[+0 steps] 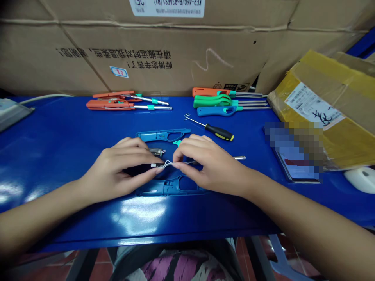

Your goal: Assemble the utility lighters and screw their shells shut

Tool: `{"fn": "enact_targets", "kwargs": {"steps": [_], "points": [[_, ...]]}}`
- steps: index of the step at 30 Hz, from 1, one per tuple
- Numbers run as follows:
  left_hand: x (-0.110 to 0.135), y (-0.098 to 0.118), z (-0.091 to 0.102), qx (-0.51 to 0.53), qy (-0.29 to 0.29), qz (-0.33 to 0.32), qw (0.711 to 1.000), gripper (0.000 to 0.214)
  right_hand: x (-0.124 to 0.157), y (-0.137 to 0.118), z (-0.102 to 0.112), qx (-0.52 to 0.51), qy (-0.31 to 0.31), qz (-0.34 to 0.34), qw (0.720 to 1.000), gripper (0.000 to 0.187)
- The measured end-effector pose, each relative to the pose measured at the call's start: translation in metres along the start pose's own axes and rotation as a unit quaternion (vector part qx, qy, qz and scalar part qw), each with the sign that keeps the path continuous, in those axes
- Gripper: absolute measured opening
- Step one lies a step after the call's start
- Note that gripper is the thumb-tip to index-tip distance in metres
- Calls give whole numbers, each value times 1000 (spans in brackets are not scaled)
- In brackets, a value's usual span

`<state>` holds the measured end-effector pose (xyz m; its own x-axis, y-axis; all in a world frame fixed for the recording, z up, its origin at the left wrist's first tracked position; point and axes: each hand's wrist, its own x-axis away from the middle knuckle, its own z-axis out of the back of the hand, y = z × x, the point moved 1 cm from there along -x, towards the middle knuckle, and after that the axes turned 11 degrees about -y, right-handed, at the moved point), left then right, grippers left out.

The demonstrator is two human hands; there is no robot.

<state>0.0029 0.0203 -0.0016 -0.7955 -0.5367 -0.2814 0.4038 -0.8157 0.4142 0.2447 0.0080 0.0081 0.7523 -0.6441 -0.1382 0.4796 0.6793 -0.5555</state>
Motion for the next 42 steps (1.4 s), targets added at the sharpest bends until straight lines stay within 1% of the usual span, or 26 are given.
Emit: {"fn": "enact_targets", "kwargs": {"steps": [2,4,6,9,14,19,22,24,27,31,34,38,42], "points": [[-2,3,-1,36,-7,12,999,10,0,0,-1,-9,6,-6,1000,8],[-6,7,-2,75,-10,20,997,13,-1,0,-3,-6,11,-5,1000,8],[-8,10,-5,114,1,26,993,19,0,0,-5,-1,14,0,1000,7],[-9,13,-9,156,23,40,987,14,0,-1,-7,5,19,2,1000,6],[-8,13,-12,186,38,68,979,8,-1,-3,-9,27,25,6,999,9],[-9,13,-12,215,64,101,969,4,-2,-3,-9,61,22,10,998,10],[-9,13,-13,231,59,108,965,4,-2,-2,-10,69,27,3,997,10],[-9,12,-13,218,50,93,970,4,-1,-2,-11,49,36,-1,998,10],[-9,11,-12,168,41,64,983,4,-2,-2,-14,7,47,-2,999,10],[-8,11,-10,125,27,38,991,6,-3,-4,-16,-3,41,10,999,11],[-8,11,-8,108,23,21,994,6,-2,-6,-14,-4,21,6,1000,9],[-7,10,-8,84,26,0,996,5,-1,-8,-12,-31,-30,-39,998,10],[-6,10,-9,49,3,-27,998,6,-1,-9,-11,-64,-68,-58,994,14]]}}
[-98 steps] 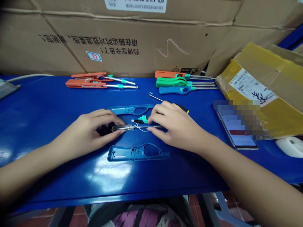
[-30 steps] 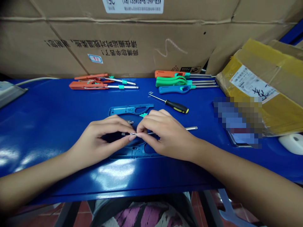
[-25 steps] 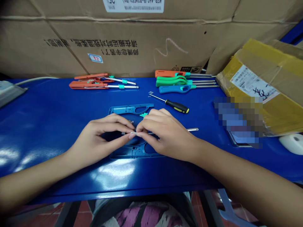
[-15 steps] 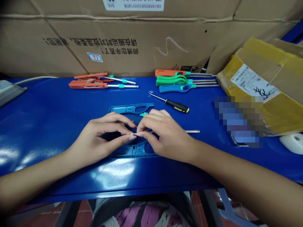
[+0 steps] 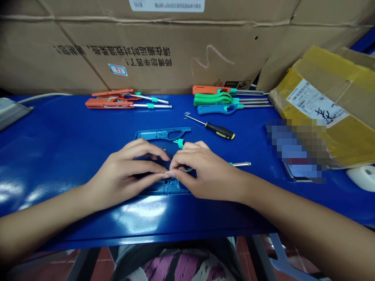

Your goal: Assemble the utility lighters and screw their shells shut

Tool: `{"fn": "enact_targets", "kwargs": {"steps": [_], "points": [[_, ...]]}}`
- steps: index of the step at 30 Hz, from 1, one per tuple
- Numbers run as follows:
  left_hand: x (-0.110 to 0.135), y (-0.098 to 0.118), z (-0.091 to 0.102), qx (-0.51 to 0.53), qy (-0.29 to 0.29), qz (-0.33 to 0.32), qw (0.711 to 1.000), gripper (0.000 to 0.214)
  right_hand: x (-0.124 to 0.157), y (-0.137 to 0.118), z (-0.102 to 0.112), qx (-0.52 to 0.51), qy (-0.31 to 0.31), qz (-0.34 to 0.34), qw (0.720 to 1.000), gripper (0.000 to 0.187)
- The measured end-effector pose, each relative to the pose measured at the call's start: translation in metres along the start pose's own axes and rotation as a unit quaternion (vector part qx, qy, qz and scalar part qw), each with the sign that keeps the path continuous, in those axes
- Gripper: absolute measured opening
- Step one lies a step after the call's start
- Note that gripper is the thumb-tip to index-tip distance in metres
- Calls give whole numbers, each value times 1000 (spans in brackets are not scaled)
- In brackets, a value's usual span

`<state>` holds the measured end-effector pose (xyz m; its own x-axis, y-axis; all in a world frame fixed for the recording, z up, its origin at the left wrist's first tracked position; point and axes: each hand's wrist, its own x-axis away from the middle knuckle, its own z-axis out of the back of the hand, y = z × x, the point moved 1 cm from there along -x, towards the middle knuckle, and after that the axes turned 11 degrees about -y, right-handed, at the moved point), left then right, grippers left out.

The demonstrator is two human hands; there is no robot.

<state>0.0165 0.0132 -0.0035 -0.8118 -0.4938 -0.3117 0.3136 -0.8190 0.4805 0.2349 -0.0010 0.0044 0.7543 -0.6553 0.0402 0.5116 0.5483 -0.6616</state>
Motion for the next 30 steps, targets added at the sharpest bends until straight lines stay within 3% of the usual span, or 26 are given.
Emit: {"fn": "enact_targets", "kwargs": {"steps": [7,14,20,30], "points": [[2,-1,1,20,-41,-23,999,11,1,1,6,-75,-30,-16,997,12],[3,-2,4,-58,-50,-69,995,12,2,3,7,-124,-70,-56,988,10],[2,2,7,-112,-50,-70,990,12,2,1,9,-136,-68,-61,986,10],[2,3,6,-104,-67,-58,991,12,0,-2,4,-49,-18,27,998,10]]}}
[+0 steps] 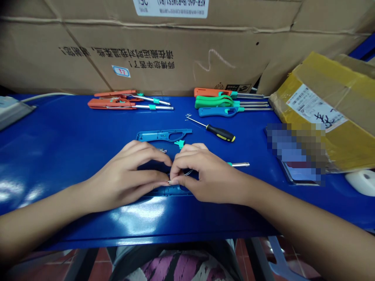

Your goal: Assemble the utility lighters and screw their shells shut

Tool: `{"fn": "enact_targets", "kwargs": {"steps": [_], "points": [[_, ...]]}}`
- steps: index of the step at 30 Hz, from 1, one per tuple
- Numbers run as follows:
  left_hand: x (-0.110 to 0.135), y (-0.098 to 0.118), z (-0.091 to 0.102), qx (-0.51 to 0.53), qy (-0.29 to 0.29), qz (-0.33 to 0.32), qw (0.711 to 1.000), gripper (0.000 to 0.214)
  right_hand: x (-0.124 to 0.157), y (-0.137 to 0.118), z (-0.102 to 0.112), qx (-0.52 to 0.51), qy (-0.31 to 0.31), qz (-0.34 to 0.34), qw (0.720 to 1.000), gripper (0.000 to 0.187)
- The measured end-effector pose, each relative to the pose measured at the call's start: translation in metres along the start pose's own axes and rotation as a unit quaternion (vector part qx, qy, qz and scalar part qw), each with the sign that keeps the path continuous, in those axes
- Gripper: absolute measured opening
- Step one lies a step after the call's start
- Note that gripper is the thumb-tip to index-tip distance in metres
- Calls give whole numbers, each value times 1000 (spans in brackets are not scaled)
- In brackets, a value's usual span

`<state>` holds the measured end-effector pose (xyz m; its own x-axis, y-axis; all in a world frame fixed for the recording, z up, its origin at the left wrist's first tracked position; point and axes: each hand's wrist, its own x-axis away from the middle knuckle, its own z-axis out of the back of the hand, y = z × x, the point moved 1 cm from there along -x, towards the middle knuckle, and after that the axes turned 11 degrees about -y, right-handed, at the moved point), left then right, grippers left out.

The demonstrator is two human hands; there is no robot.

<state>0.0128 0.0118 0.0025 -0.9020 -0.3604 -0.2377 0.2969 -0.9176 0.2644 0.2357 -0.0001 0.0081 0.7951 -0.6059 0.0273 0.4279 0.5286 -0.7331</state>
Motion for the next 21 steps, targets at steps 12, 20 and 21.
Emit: {"fn": "enact_targets", "kwargs": {"steps": [12,20,21], "points": [[-1,2,1,-15,-3,-23,1000,16,2,-2,0,73,-1,67,995,14],[-2,-1,8,-18,-23,-34,999,17,3,-3,3,61,-12,77,995,11],[-1,-1,10,-18,-19,-29,999,16,3,-3,4,53,-10,72,996,9]]}}
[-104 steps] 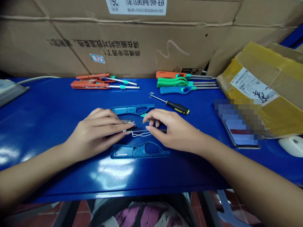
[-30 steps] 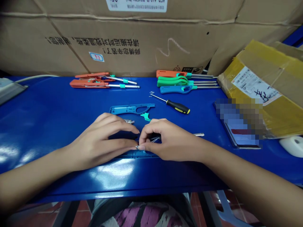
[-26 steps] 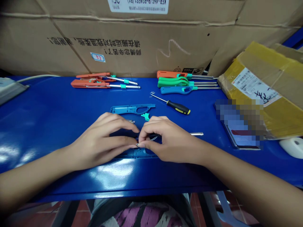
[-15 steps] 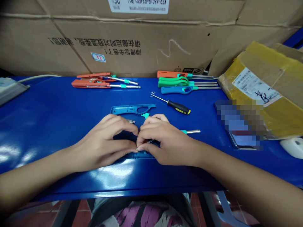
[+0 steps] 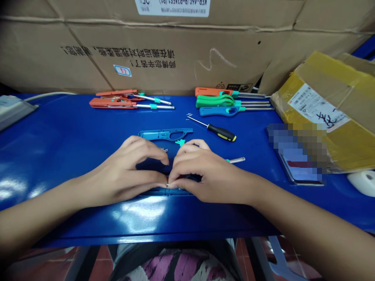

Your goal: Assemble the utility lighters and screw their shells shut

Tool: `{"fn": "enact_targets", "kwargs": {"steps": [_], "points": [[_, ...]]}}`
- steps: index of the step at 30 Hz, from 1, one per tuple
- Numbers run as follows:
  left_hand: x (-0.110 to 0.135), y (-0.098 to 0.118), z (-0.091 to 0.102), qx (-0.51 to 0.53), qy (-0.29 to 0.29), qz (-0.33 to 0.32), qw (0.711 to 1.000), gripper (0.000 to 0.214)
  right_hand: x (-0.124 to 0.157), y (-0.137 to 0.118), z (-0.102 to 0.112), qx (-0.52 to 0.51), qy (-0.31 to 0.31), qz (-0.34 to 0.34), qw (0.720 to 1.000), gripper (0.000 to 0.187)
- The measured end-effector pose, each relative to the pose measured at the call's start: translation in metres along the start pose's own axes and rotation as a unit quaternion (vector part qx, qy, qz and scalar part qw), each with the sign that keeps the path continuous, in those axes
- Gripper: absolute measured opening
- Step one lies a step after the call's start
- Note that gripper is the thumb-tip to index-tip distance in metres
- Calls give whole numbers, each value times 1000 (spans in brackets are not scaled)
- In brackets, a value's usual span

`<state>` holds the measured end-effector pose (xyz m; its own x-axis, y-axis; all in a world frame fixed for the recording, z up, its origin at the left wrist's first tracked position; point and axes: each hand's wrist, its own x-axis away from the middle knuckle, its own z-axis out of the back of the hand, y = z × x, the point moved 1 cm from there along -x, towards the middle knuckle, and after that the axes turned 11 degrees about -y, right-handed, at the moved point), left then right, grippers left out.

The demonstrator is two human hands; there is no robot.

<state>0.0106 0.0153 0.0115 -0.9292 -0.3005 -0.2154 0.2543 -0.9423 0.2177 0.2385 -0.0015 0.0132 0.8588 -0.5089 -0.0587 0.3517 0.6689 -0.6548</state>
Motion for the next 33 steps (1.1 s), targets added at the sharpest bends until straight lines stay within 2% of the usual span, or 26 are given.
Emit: {"fn": "enact_targets", "kwargs": {"steps": [9,18,24,29,33], "points": [[1,0,-2,32,9,20,999,11,-1,2,-1,12,12,-19,1000,11],[-2,7,-8,25,-46,-22,998,21,0,5,-4,37,-47,20,998,19],[-1,4,-4,-19,-27,10,999,18,2,6,0,6,-36,-7,999,8],[-1,6,-2,-50,-30,8,998,13,1,7,-2,1,-15,-5,1000,11],[-2,5,-5,-31,-52,10,998,13,0,6,-4,15,-10,0,1000,13]]}}
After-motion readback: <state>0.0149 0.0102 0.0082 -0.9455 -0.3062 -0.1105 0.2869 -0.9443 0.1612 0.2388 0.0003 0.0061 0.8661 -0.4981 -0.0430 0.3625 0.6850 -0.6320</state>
